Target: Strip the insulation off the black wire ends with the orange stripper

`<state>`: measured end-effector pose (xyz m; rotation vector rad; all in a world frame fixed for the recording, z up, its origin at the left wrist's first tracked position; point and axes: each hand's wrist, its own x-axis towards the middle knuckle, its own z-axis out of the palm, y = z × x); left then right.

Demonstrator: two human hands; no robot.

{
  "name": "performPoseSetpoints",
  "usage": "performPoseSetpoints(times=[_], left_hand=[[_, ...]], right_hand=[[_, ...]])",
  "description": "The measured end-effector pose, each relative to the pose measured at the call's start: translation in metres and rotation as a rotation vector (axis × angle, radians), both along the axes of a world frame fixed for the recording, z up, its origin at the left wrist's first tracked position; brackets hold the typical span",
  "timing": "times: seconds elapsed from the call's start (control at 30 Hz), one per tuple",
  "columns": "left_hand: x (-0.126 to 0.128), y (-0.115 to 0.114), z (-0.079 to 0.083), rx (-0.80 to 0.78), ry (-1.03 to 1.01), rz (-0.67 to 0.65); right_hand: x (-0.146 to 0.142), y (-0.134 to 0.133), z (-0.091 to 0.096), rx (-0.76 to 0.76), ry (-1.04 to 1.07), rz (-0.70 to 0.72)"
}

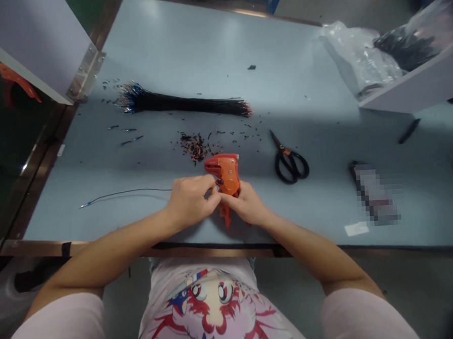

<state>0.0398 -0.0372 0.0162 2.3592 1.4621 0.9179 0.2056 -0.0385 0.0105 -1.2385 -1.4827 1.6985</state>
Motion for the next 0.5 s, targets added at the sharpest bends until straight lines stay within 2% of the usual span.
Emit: performPoseSetpoints(times=[0.3, 0.4, 0.5], left_hand=[[0.001, -0.002, -0.003, -0.006, -0.02, -0.013], [0.0, -0.001, 0.004, -0.039, -0.082, -0.024], [-0.004, 0.005, 0.013, -0.164, -0.251, 0.019]], right_hand=[[0.001, 0.002, 0.0, 0.026, -0.115, -0.062], [0.008, 0.009, 0.002, -0.01, -0.104, -0.118], [0.018, 0.021, 0.003, -0.118, -0.005, -0.206]])
